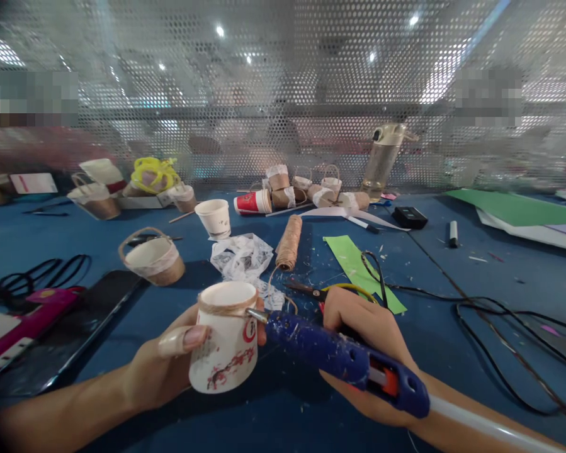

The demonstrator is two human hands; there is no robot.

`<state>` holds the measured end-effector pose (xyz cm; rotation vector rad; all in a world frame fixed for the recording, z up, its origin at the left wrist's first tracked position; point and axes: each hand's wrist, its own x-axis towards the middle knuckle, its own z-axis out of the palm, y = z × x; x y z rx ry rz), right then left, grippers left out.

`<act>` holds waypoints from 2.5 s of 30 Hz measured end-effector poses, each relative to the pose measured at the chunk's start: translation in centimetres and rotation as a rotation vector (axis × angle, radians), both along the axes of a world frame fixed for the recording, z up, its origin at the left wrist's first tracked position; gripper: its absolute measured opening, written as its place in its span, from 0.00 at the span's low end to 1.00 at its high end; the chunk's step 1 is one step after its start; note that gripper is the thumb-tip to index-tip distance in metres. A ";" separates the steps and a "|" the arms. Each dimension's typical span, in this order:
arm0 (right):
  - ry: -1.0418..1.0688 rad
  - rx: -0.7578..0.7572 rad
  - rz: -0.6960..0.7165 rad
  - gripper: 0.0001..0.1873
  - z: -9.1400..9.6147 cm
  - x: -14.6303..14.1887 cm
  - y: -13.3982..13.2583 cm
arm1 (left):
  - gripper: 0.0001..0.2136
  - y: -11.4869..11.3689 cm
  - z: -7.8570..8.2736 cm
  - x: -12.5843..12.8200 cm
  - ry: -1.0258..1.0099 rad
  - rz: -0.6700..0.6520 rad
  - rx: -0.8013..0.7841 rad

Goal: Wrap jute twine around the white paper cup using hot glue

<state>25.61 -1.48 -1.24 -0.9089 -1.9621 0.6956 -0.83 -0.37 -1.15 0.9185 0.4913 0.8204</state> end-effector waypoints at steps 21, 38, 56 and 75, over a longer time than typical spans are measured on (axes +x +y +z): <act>-0.124 0.129 -0.083 0.14 0.0 -0.2 -0.7 | 0.20 0.0 -1.0 -0.4 0.277 0.127 0.206; -0.184 0.126 -0.146 0.16 0.2 -0.4 -0.7 | 0.21 -0.2 -0.1 0.1 0.322 0.230 0.172; -0.189 0.079 -0.184 0.15 0.2 -0.4 -0.9 | 0.22 -0.2 -0.4 0.2 0.320 0.273 0.186; -0.170 0.029 -0.134 0.17 0.5 -0.6 -1.1 | 0.23 0.4 -1.2 -0.4 0.258 0.113 0.127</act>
